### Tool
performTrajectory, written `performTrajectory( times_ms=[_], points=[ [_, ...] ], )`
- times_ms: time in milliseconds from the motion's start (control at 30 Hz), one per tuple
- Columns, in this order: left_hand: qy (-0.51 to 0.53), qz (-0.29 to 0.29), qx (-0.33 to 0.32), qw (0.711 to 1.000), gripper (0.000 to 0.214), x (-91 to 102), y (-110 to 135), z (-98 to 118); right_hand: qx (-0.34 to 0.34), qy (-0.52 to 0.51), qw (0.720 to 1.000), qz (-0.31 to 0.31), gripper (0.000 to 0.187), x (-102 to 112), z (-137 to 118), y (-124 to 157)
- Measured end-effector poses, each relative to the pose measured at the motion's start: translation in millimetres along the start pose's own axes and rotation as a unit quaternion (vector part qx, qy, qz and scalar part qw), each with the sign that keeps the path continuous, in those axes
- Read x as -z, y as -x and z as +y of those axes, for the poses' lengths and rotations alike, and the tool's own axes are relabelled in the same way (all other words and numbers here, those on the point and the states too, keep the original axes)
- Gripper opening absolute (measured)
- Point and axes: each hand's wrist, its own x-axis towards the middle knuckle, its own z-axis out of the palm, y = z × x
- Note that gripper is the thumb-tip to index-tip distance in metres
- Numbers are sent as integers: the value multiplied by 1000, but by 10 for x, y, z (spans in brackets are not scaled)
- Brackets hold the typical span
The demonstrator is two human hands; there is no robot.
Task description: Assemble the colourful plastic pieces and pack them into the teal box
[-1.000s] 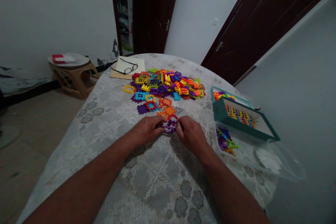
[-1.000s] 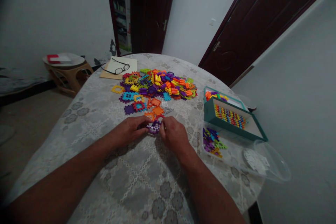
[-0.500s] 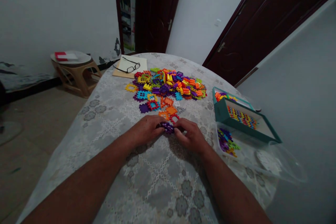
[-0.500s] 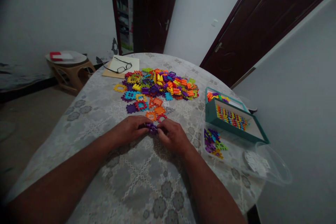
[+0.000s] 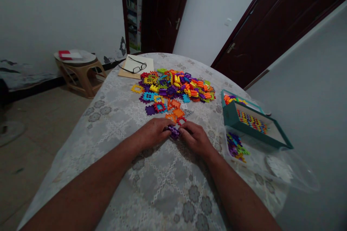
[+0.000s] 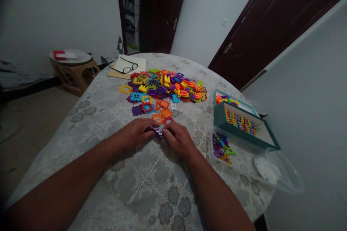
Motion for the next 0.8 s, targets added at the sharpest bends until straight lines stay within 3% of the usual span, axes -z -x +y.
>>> performTrajectory(
  times_ms=[133, 267, 467, 567, 800],
  points=[
    [4, -10, 5, 1000, 19, 12, 2, 6, -4, 90, 994, 55, 20, 70, 136, -26],
    [-5, -11, 10, 1000, 18, 28, 2, 21, -8, 214, 977, 9, 22, 80, 257, -22],
    [-10, -9, 6, 1000, 16, 40, 14, 9, -32, 296, 954, -36, 8, 40, 217, -28],
    [-16, -7, 1, 1000, 15, 38, 18, 2, -42, 320, 945, -44, 11, 80, 176, -29],
    [-13, -12, -5, 1000, 17, 30, 17, -4, -26, 288, 955, -64, 8, 149, 150, 11]
  ],
)
